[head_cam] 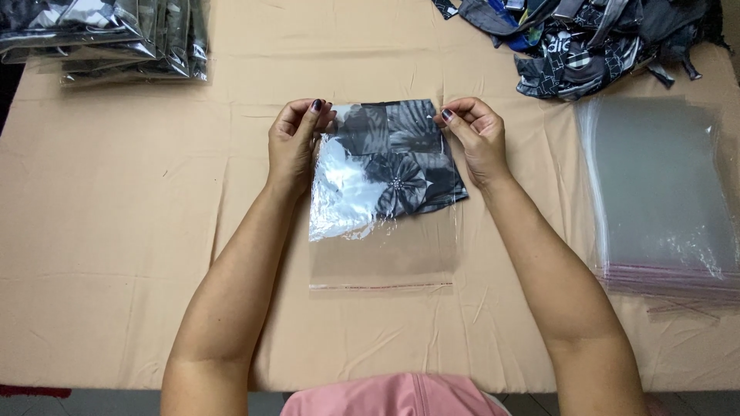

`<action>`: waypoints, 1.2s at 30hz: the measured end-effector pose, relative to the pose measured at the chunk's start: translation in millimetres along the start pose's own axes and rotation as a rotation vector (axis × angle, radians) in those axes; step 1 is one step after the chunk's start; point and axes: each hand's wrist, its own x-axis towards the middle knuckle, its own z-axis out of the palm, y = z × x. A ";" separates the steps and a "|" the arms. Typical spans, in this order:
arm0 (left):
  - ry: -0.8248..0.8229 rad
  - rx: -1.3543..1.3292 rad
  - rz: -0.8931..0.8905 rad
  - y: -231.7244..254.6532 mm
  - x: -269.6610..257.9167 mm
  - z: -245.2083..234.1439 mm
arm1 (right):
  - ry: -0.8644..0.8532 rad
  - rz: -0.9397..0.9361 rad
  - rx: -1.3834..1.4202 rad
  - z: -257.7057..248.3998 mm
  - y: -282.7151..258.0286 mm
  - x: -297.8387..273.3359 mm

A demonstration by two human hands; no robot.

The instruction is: Folding a patterned garment and placing it inside a clear plastic adhesive bag.

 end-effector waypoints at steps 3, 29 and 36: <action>-0.002 -0.003 -0.011 -1.8 0.8 0.1 | 0.001 0.002 0.010 3.6 -6.2 -2.9; 0.040 -0.247 -0.247 8.4 10.5 -17.3 | -0.285 0.400 -1.214 19.5 -92.2 -11.3; 0.037 -0.269 -0.238 4.8 11.2 -17.8 | -0.320 0.531 -1.160 28.5 -95.3 -7.9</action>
